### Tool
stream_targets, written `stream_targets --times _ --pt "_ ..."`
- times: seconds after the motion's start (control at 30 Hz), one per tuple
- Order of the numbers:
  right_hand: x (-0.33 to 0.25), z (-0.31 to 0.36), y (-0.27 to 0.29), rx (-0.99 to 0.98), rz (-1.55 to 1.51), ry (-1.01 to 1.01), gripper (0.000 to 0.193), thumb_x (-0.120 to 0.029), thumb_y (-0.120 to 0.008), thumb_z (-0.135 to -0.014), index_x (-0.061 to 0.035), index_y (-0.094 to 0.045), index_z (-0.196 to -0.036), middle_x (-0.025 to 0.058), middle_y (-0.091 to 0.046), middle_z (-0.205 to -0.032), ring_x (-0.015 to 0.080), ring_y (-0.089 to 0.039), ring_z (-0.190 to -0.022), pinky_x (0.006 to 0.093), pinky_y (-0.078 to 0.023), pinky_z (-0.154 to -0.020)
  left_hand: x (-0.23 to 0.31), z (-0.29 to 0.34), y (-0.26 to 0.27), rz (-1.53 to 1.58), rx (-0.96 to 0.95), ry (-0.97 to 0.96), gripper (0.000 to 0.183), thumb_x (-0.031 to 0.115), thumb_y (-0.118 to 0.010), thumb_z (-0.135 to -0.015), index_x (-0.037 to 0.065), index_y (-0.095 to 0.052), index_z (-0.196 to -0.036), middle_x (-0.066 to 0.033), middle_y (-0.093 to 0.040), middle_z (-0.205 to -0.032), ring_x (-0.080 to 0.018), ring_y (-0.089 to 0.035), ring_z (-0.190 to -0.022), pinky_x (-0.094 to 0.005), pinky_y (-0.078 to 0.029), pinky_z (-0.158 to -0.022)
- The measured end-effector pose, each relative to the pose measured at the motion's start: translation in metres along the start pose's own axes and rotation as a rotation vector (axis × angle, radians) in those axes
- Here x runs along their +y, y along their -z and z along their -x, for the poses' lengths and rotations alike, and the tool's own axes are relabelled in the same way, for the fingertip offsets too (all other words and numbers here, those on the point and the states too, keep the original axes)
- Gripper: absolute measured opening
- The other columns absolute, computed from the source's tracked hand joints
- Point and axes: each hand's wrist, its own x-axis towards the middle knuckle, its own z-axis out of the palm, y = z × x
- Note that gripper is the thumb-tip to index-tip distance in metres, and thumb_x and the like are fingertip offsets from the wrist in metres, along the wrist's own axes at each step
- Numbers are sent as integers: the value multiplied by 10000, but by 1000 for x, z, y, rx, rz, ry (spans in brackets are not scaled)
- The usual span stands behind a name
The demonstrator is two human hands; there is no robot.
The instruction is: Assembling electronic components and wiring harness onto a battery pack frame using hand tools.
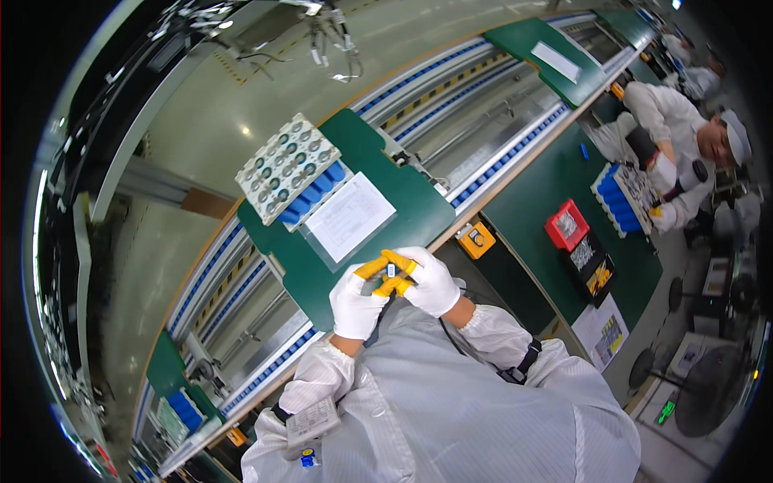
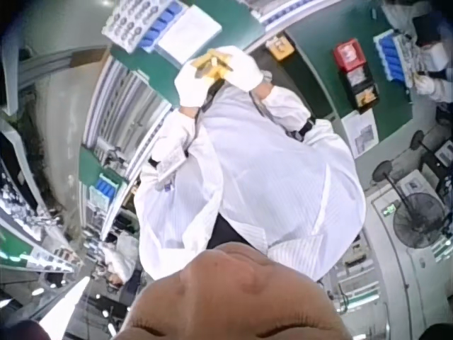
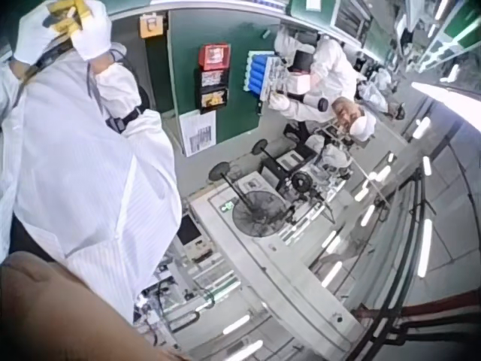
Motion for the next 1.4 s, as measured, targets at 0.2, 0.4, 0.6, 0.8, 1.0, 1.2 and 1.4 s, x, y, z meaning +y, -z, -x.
stream_targets --times 0.2,0.4,0.6,0.8,1.0,1.2,1.4 --pt "11 -8 -24 -4 -2 -90 491 -26 -752 -760 -34 -653 -1240 126 -639 -1142 296 -688 -962 340 -560 -848 -22 -21 4 17 -102 106 375 53 -843 -742 65 -729 -1099 -97 -707 -1006 -227 -707 -880 -309 -562 -806" --pt "26 -18 -64 -106 -1 -498 319 -127 -796 -807 -20 -684 -1086 84 -700 -863 179 -711 -783 288 -564 -730 -116 -23 27 -204 -226 -145 408 108 -789 -780 103 -709 -1180 -114 -674 -1106 -314 -651 -1045 -382 -529 -899" --pt "97 -44 -114 265 -314 -896 269 -92 -723 -881 32 -694 -1119 119 -732 -840 163 -710 -738 299 -556 -678 -224 -39 41 -797 -447 -5 685 343 -726 -827 76 -538 -1429 -150 -306 -1595 -407 -281 -1452 -560 -222 -1186" --pt "109 -102 -147 188 108 -829 301 -151 -706 -904 26 -690 -1146 198 -737 -978 276 -737 -863 323 -561 -756 -232 -18 15 -721 -443 -50 705 391 -679 -852 165 -480 -1490 -125 -388 -1556 -380 -347 -1417 -583 -199 -1189" --pt "170 -99 -184 116 60 -762 277 -142 -689 -909 22 -674 -1132 202 -730 -983 315 -718 -884 349 -553 -787 -237 -24 9 -689 -456 -63 647 345 -667 -859 146 -512 -1455 -110 -399 -1545 -363 -353 -1410 -574 -205 -1185" --pt "163 -106 -179 -136 292 -607 324 -219 -689 -871 22 -626 -1080 230 -706 -958 393 -694 -879 426 -561 -790 -243 -22 11 -675 -465 -26 642 323 -675 -845 114 -527 -1434 -113 -402 -1544 -366 -352 -1410 -582 -218 -1175" --pt "165 -108 -176 -151 277 -535 303 -200 -688 -870 15 -637 -1077 227 -705 -956 392 -694 -865 420 -561 -787 -246 -22 11 -660 -425 -74 645 307 -683 -829 87 -535 -1416 -119 -407 -1542 -375 -363 -1403 -595 -232 -1165"
